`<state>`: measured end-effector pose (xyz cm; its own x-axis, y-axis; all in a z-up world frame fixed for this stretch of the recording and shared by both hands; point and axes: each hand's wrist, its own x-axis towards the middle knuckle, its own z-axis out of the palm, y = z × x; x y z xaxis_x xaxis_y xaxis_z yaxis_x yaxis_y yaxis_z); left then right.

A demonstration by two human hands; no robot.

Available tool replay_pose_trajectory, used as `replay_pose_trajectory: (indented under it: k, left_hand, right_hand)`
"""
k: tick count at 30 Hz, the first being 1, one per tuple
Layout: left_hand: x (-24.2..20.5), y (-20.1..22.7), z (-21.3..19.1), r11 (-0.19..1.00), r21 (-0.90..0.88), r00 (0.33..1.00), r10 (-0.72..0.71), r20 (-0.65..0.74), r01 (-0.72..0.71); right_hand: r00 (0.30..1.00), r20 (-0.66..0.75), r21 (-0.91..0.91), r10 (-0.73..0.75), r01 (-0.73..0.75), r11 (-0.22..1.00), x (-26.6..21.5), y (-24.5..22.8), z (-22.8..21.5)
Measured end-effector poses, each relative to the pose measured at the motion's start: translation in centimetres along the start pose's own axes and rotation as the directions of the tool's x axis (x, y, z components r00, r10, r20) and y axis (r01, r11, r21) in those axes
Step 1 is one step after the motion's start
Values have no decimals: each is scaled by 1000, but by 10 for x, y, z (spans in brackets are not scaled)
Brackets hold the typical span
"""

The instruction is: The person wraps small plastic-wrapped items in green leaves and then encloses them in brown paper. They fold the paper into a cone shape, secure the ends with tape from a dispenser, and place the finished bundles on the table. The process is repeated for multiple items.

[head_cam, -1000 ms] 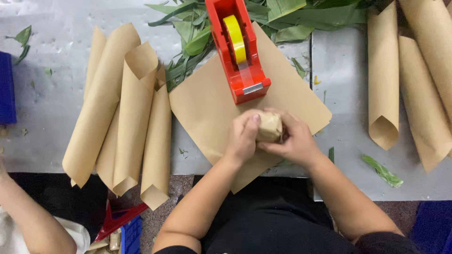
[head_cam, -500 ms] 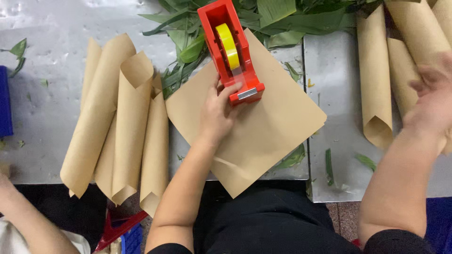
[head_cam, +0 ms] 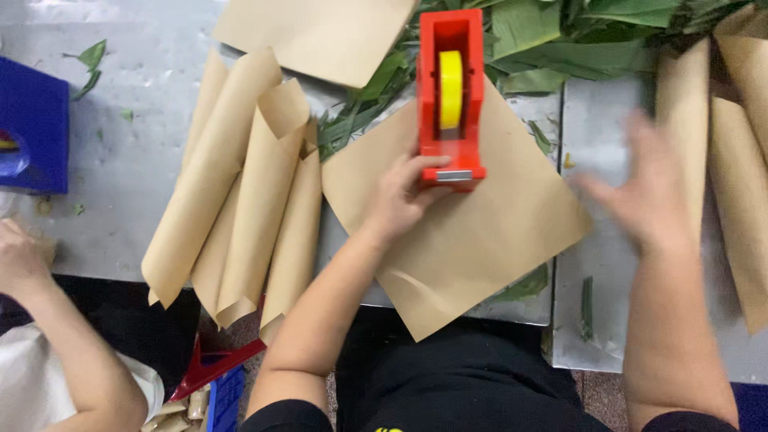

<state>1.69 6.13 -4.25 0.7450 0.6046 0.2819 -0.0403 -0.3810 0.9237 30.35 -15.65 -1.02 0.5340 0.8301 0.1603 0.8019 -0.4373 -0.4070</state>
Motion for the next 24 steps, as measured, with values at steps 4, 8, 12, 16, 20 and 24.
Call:
replay_pose_trajectory:
  k: [4, 8, 12, 16, 20, 24]
  left_hand:
    - [13, 13, -3, 997, 76, 990, -26, 136, 16]
    - [54, -12, -53, 983, 178, 996, -49, 78, 35]
    - [100, -68, -86, 341, 926, 978, 76, -197, 160]
    - [125, -97, -93, 330, 927, 982, -124, -144, 177]
    - [122, -88, -101, 326, 941, 971, -239, -11, 90]
    - [126, -79, -112, 349, 936, 974, -224, 35, 47]
  right_hand:
    - [970, 78, 431, -230, 175, 885, -3, -84, 52]
    - [999, -40, 711, -16, 39, 702, -4, -110, 70]
    - [968, -115, 486, -221, 249, 838, -1, -108, 63]
    - [974, -121, 560, -192, 227, 797, 9, -113, 65]
    - [951, -209, 535, -230, 308, 787, 10, -118, 73]
    - [936, -260, 573, -239, 349, 742, 12, -121, 76]
